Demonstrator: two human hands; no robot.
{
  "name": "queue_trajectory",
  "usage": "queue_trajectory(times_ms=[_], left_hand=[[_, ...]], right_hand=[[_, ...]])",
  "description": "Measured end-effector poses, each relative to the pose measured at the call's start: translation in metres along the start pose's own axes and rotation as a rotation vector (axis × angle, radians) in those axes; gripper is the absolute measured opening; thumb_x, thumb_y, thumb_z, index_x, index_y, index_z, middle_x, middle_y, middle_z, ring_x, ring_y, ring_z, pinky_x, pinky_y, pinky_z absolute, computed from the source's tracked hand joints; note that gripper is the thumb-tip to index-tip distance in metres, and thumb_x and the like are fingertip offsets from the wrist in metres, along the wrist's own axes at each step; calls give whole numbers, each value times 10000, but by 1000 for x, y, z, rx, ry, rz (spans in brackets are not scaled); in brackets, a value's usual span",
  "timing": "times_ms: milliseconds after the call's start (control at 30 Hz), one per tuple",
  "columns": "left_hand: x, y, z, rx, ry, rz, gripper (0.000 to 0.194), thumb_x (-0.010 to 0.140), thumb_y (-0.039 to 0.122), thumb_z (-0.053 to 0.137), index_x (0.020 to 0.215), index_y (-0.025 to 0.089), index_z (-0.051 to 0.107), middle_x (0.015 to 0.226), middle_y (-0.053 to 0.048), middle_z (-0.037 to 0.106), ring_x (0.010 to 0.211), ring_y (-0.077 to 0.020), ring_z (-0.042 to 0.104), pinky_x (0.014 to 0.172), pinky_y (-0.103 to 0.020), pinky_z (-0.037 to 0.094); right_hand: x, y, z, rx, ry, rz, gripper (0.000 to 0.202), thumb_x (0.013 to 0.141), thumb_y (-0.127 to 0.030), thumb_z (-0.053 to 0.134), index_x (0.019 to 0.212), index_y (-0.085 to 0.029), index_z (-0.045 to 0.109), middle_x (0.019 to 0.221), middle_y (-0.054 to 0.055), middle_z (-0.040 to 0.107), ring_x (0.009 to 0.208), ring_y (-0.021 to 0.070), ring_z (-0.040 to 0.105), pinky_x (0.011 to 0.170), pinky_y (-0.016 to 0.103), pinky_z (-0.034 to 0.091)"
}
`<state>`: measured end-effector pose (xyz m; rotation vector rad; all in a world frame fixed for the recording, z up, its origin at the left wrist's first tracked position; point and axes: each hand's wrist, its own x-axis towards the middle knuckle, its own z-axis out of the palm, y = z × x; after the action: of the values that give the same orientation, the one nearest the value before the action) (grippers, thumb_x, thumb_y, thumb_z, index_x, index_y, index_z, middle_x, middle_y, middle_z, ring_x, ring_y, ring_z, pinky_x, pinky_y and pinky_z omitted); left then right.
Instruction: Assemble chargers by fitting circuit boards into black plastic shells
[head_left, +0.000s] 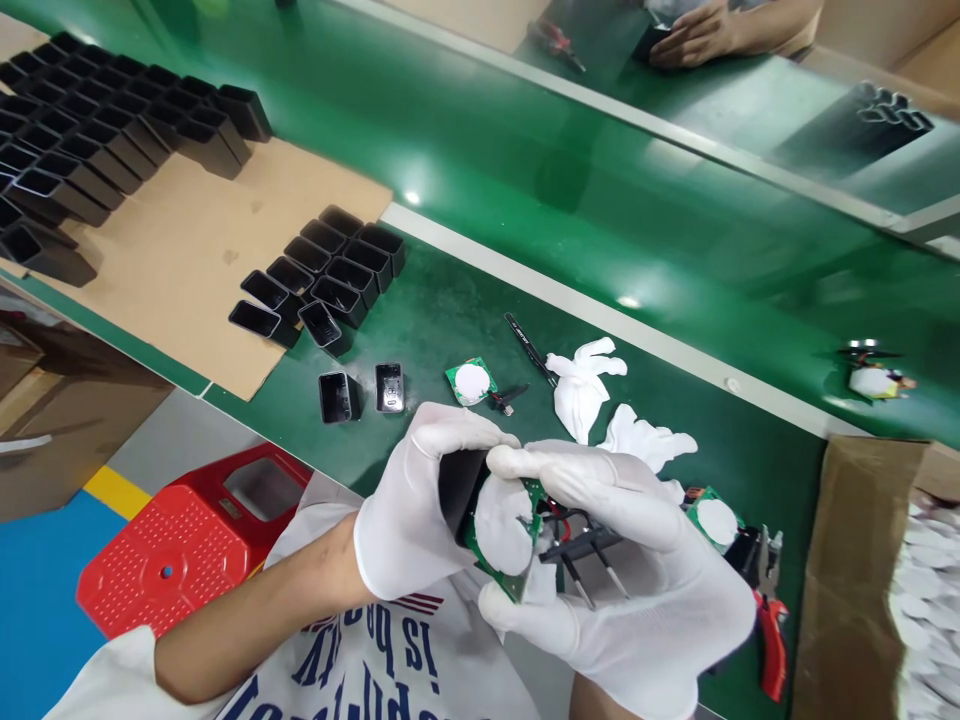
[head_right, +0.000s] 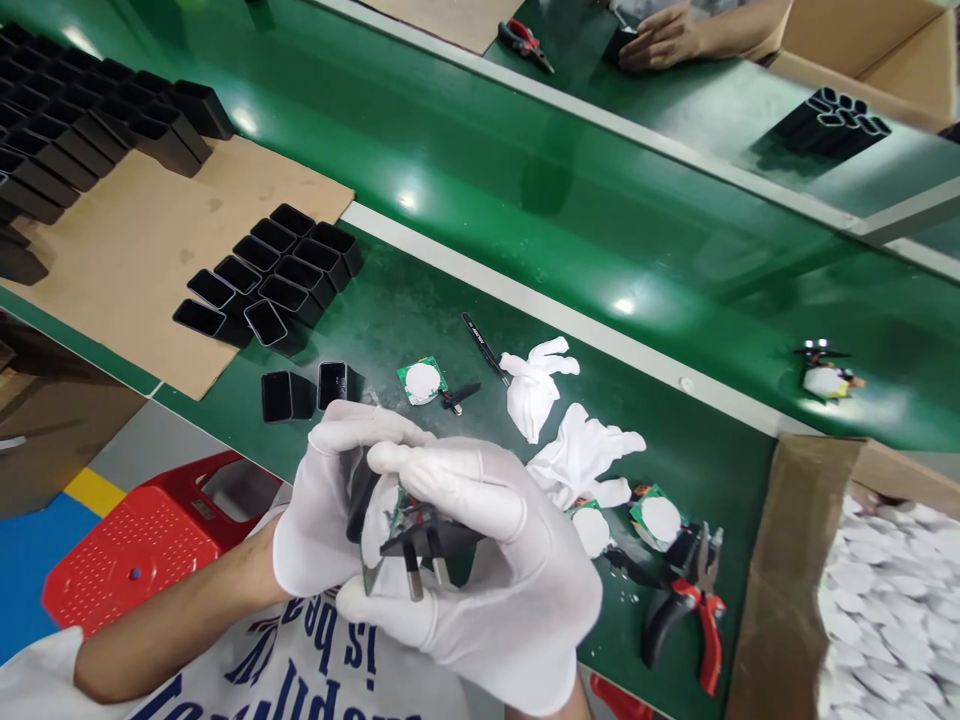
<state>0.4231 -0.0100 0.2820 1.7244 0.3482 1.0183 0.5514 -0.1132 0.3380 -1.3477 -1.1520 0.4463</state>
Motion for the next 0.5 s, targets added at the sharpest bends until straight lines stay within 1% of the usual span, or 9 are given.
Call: queue_trajectory(times_ms=[133,233,367,433,500], left_hand=[[-1,0,0,8,17,-22,639,842,330,932,1352,276,551,1226,-75,677,1080,-256,720,915,-457,650],[-3,-3,0,6,21,-20,617,852,322,908,1357,284,555,1218,-75,690,1071,-264,722,905,-466,649],[-4,-7,-1,-13,-3,-37,680,810,373,936,1366,292,553,1234,-81,685,1089,-287,717,910,-484,647],[-3,-7,-2,-14,-14,-23,735,772,394,966,1370,280,555,1226,-87,675,1073,-290,716,901,-490,648],[-2,-6,-3,-11,-10,-16,742,763,390,973,1367,274,559,1215,-85,671,1066,-286,717,896,-486,647]], right_hand=[[3,-3,1,-26,-31,19,870,600,-116,1047,1388,-326,746,1255,34,839,1116,384,804,936,547,711],[4,-4,2,-30,-29,25,876,608,-139,1051,1399,-353,743,1244,36,840,1106,401,806,939,587,709],[3,-4,4,-62,-20,47,856,628,-158,1047,1399,-378,747,1222,40,842,1090,420,806,940,634,701],[2,-4,5,-76,-18,45,853,639,-161,1044,1404,-387,743,1220,43,839,1078,420,807,942,648,694],[1,-3,6,-87,-17,34,850,651,-195,1048,1415,-396,734,1216,49,839,1066,426,808,938,670,687]])
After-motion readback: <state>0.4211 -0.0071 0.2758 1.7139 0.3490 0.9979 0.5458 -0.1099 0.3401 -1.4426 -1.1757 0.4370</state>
